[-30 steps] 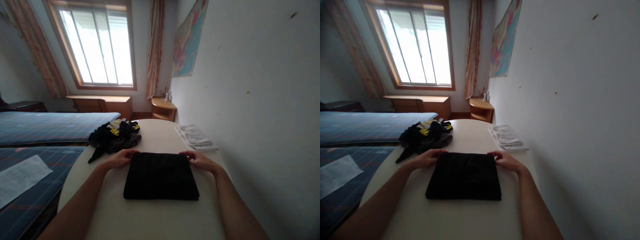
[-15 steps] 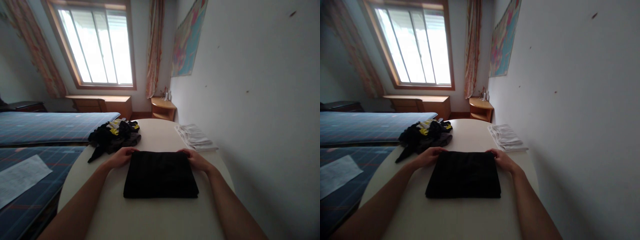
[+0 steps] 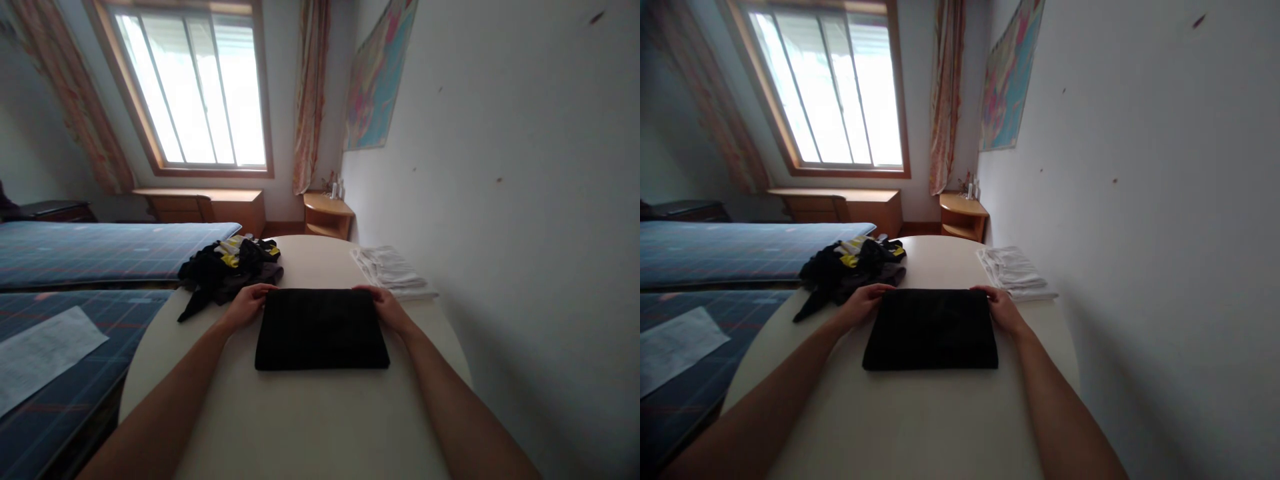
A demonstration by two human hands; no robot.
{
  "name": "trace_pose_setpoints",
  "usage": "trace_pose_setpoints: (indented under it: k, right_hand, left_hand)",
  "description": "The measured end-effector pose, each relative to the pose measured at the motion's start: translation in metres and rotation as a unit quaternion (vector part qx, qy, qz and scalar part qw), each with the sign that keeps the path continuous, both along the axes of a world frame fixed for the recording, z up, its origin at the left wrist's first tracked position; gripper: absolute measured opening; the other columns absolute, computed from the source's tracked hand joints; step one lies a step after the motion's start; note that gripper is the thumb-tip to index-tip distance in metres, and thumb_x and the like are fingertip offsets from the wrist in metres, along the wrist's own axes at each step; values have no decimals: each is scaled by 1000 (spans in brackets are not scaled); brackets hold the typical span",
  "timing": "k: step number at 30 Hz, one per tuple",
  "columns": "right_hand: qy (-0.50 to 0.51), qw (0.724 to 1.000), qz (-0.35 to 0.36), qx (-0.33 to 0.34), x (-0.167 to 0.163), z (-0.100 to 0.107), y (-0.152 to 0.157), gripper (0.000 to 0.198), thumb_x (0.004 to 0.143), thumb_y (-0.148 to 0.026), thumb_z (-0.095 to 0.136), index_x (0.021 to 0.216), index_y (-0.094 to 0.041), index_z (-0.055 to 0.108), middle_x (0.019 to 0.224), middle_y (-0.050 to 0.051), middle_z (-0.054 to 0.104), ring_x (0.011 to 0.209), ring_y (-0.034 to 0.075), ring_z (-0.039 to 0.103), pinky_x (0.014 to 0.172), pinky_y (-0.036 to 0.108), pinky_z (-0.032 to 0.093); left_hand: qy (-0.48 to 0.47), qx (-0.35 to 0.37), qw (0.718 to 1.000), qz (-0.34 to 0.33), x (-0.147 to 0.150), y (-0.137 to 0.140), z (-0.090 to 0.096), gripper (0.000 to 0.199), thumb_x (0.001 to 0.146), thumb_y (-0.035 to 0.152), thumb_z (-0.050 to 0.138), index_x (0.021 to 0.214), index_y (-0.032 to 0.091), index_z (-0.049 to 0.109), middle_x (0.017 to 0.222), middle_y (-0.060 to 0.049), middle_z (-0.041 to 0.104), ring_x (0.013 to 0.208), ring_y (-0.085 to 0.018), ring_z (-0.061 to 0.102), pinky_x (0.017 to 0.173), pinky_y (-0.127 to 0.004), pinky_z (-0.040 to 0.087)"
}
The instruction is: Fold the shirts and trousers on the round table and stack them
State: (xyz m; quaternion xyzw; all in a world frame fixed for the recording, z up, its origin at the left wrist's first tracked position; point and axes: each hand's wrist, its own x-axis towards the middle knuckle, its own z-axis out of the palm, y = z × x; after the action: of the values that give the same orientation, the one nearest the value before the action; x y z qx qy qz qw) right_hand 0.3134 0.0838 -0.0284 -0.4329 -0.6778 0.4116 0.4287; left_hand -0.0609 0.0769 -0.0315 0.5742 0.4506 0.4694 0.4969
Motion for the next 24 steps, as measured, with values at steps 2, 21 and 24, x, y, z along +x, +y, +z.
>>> trace_pose_setpoints:
  k: [2,21,24]
  right_hand:
    - [-3,1000,-12,-21,0,-4,5,39,72,-38,64,104,-18,75,95,6,77,93,25,71,87,41,56]
    - [-448,892,29,43,-59,17,-41,85,84,-78,44,154,-33,32,164,4,23,151,38,9,118,63,0]
    - [-458,888,16,38,-54,21,-44,91,78,-83,48,152,-31,38,163,6,24,149,43,11,116,67,1]
  left_hand:
    - [20,13,999,29,3,2,-2,33,63,32,79,90,15,74,82,-8,76,80,-26,69,78,-37,53]
    - [385,175,902,-85,66,-47,-1,71,83,61,64,146,34,47,163,-9,23,150,-44,3,116,-65,-2]
    - [405,170,892,-109,61,-46,6,72,80,60,68,145,36,48,164,-9,21,149,-47,1,114,-68,0]
